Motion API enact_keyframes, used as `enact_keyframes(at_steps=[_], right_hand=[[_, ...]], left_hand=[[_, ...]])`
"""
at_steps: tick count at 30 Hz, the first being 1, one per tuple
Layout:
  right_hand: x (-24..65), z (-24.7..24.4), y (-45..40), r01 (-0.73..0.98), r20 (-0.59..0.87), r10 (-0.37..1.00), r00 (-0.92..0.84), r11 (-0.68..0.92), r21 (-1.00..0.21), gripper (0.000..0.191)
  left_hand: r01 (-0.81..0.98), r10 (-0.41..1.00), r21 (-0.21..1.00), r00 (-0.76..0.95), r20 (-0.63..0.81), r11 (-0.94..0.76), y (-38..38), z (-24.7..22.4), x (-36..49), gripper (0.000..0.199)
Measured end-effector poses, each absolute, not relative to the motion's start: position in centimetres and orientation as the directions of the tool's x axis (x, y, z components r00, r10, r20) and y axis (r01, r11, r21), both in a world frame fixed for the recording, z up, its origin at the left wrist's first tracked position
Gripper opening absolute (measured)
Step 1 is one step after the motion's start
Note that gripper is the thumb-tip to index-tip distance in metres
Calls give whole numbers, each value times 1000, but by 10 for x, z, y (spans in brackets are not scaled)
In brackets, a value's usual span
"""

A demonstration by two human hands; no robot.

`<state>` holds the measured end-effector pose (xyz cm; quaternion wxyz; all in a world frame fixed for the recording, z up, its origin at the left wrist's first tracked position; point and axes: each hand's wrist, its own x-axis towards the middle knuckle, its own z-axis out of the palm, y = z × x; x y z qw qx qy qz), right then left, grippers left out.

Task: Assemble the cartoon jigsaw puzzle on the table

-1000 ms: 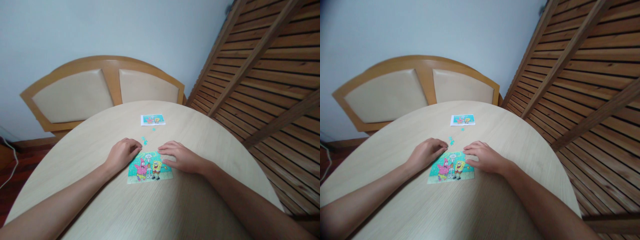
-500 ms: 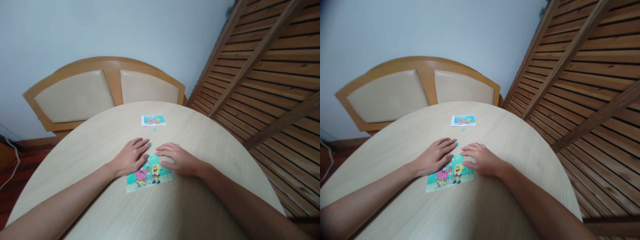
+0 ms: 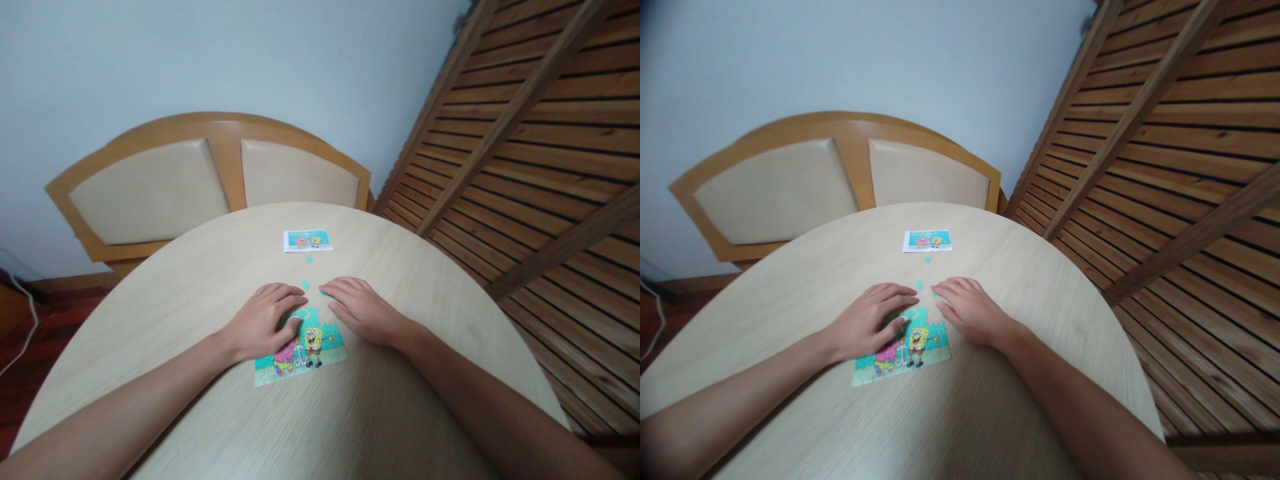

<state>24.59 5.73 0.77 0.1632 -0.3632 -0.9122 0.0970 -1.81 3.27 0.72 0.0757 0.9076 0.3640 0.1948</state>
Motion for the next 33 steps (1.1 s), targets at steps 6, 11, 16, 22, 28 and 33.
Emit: enact_keyframes(at_steps=[6, 11, 16, 22, 28, 33], right_hand=[[246, 1, 62, 670, 270, 730, -628, 684, -289, 39], [236, -2, 64, 622, 239, 698, -675, 712, -325, 50], [231, 0, 67, 596, 143, 662, -736, 733, -327, 61], [230, 4, 65, 605, 128, 656, -744, 743, -288, 58], [234, 3, 63, 575, 256, 631, -732, 775, -262, 47], [243, 0, 66, 555, 335, 624, -706, 781, -286, 24]], left_hand=[[509, 571, 262, 760, 311, -820, 20, 18, -11, 37], [457, 516, 246, 798, 312, -855, 16, 18, -7, 29], [407, 469, 248, 833, 294, -879, 15, 17, -7, 31], [383, 445, 253, 852, 275, -888, 15, 17, -7, 32], [400, 466, 268, 846, 260, -876, 14, 18, -8, 29], [411, 479, 276, 839, 258, -869, 14, 19, -10, 33]])
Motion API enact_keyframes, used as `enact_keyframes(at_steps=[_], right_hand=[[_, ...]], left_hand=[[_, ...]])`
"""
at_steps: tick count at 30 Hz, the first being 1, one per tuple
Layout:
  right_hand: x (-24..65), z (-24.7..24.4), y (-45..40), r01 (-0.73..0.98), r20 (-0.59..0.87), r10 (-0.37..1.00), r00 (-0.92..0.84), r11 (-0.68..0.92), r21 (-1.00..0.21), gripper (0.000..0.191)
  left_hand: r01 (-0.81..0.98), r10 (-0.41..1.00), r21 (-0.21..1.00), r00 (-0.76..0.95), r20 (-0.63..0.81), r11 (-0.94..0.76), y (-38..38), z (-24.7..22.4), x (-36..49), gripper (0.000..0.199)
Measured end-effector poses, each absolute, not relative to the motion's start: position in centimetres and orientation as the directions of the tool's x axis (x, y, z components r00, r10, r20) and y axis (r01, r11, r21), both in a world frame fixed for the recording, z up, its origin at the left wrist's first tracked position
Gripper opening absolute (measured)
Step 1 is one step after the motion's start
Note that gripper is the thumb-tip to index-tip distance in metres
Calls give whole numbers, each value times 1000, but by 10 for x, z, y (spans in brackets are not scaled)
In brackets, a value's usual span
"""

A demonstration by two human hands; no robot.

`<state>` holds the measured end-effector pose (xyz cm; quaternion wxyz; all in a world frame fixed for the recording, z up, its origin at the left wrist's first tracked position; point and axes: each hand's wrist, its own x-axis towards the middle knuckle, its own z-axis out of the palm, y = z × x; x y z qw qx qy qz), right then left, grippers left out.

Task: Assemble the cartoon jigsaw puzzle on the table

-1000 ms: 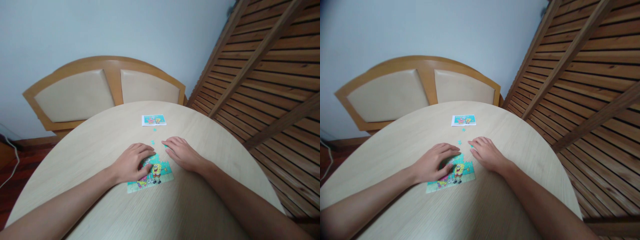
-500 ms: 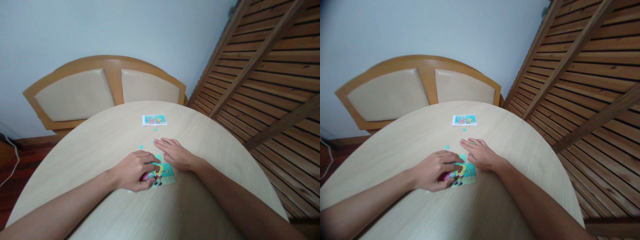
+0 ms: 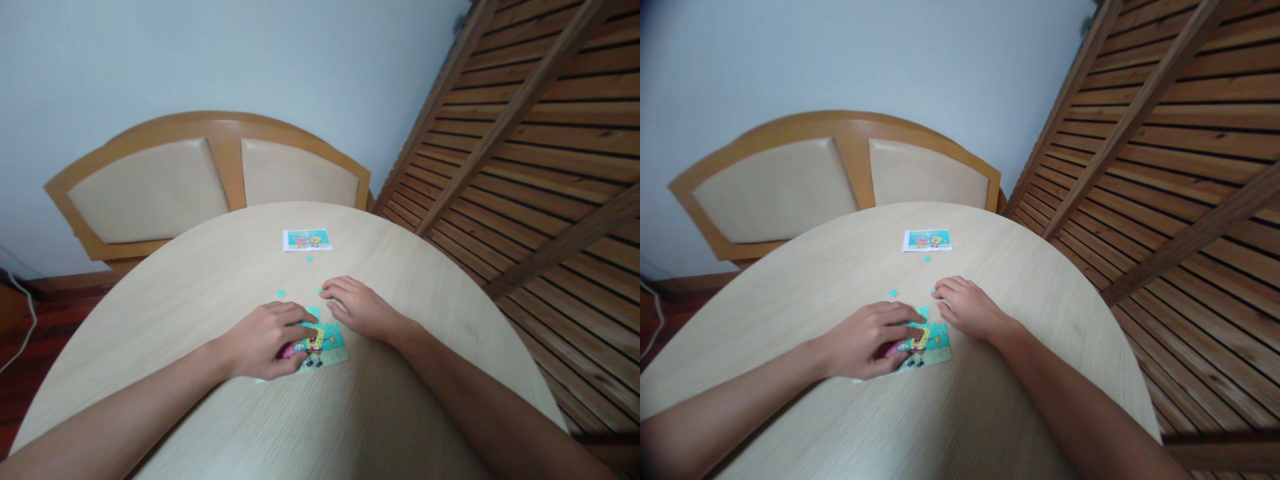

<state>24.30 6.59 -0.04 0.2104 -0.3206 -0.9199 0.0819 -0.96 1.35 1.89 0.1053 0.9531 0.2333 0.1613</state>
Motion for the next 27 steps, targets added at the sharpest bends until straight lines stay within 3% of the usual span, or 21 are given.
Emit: enact_keyframes(at_steps=[10, 16, 27], right_hand=[[245, -1, 67, 501, 381, 662, -645, 743, -444, 7], [246, 3, 63, 501, 300, 745, -596, 637, -586, 27], [245, 1, 61, 431, 327, 680, -656, 693, -578, 29]], left_hand=[[368, 441, 299, 866, 234, -881, 14, 17, -14, 48], [367, 439, 301, 871, 221, -880, 13, 16, -15, 51], [364, 435, 295, 871, 227, -883, 14, 16, -15, 50]])
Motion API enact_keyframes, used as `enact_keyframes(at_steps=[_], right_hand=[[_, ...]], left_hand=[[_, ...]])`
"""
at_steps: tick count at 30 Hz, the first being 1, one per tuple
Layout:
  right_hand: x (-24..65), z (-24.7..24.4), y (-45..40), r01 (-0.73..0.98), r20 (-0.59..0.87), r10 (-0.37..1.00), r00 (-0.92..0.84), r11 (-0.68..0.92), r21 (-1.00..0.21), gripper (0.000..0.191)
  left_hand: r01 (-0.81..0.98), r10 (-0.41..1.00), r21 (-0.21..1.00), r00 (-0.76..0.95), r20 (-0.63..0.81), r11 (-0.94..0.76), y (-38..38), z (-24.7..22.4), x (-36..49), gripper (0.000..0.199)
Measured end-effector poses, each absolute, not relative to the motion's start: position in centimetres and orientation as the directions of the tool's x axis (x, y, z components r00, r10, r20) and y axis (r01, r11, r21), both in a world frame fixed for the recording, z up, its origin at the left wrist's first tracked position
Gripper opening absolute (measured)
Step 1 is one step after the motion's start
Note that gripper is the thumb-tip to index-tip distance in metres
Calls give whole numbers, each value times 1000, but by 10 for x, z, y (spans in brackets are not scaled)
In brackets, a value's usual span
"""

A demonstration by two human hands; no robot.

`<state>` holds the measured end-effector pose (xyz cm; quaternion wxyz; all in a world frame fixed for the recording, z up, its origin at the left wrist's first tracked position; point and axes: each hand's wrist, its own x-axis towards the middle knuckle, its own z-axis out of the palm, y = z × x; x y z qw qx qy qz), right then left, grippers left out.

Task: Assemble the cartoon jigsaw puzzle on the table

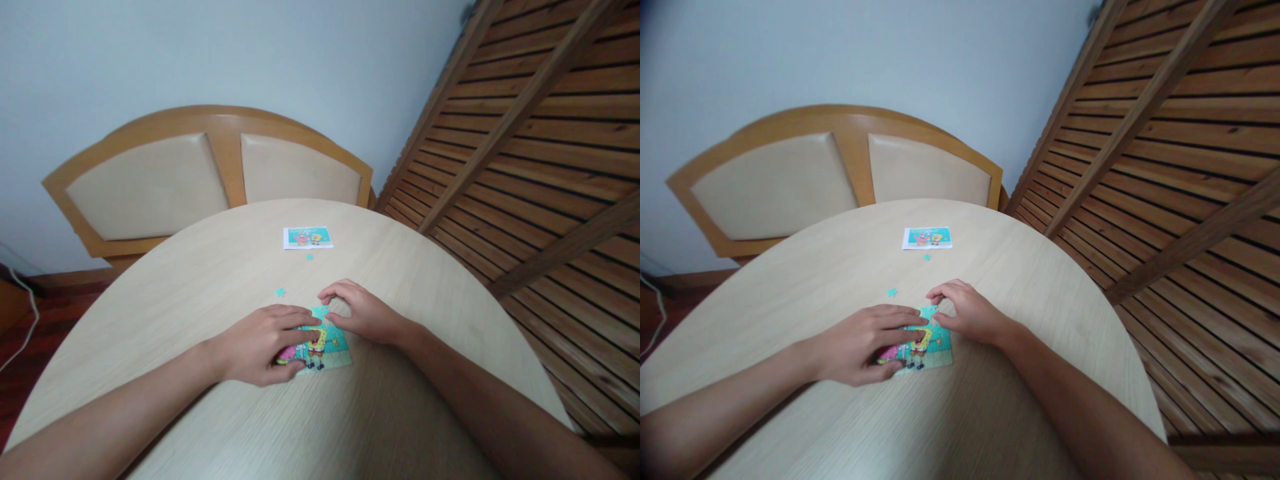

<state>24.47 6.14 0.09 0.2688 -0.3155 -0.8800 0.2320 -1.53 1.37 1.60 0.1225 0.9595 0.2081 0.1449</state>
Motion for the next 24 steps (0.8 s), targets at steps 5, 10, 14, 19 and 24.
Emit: enact_keyframes(at_steps=[5, 10, 14, 19, 24], right_hand=[[245, 3, 62, 439, 331, 654, -680, 725, -531, 18], [246, 4, 63, 373, 389, 569, -724, 798, -473, 4], [250, 0, 67, 337, 376, 544, -750, 803, -491, 11], [253, -7, 71, 323, 344, 565, -750, 767, -554, 15], [253, -5, 69, 362, 365, 615, -700, 745, -560, 27]], left_hand=[[369, 440, 299, 870, 223, -880, 14, 17, -15, 49], [353, 434, 316, 869, 239, -881, 14, 17, -15, 47], [351, 432, 315, 868, 242, -882, 15, 17, -14, 47], [339, 424, 318, 869, 255, -885, 15, 18, -14, 48], [343, 423, 309, 871, 250, -887, 15, 17, -14, 48]])
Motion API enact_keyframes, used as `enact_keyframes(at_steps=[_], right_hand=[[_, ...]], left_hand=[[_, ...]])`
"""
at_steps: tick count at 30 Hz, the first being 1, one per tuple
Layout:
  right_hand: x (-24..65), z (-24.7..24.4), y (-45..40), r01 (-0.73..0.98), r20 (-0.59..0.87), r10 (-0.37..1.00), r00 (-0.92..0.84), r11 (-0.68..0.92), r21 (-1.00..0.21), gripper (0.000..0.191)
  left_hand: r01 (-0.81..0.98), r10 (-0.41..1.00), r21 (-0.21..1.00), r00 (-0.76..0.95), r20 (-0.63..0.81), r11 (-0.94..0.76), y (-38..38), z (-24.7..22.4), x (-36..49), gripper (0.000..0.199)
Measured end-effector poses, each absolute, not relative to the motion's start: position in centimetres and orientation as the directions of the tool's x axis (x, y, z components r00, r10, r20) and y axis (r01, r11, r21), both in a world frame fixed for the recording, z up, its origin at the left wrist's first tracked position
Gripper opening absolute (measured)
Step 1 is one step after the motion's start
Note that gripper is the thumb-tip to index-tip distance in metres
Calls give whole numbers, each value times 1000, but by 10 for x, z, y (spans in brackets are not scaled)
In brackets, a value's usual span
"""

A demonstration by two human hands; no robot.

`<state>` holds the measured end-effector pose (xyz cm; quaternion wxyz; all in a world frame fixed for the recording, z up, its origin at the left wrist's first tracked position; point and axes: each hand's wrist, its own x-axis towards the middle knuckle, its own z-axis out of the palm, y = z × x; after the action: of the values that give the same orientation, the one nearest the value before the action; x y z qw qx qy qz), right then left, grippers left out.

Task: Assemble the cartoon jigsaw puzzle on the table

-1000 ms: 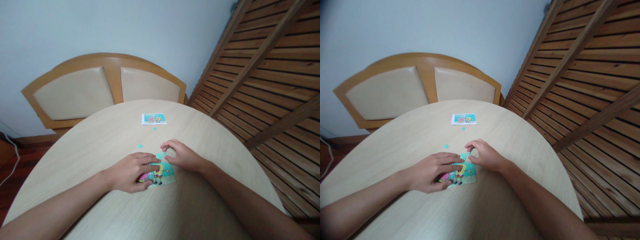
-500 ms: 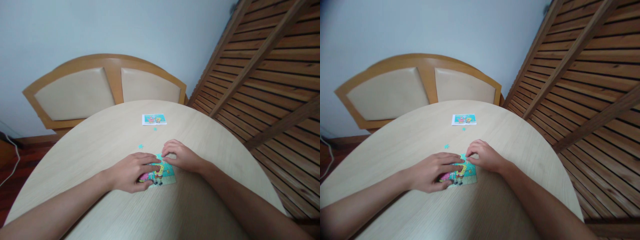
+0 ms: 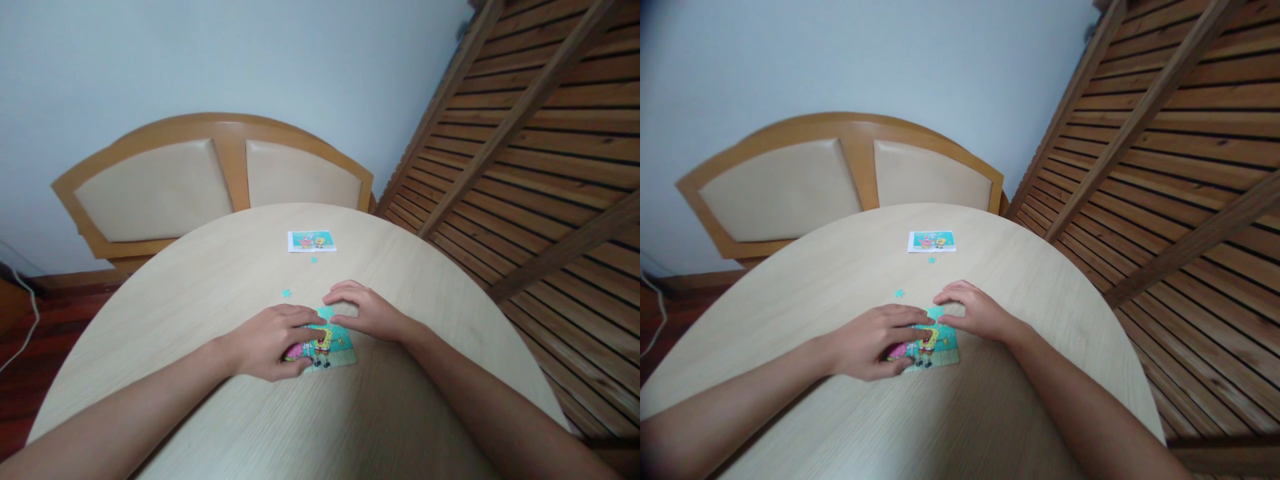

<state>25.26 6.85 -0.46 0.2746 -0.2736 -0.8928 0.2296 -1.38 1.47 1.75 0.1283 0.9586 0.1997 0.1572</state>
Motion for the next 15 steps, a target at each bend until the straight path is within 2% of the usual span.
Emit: enact_keyframes(at_steps=[4, 8, 15], right_hand=[[252, -5, 72, 442, 397, 667, -631, 729, -523, 22], [251, -14, 83, 525, 391, 704, -592, 706, -475, 29], [237, -16, 106, 726, 239, 797, -555, 604, -327, 44]], left_hand=[[354, 426, 292, 873, 237, -889, 15, 16, -14, 47], [353, 429, 296, 866, 255, -888, 16, 14, -14, 47], [347, 424, 289, 865, 269, -892, 17, 12, -14, 46]])
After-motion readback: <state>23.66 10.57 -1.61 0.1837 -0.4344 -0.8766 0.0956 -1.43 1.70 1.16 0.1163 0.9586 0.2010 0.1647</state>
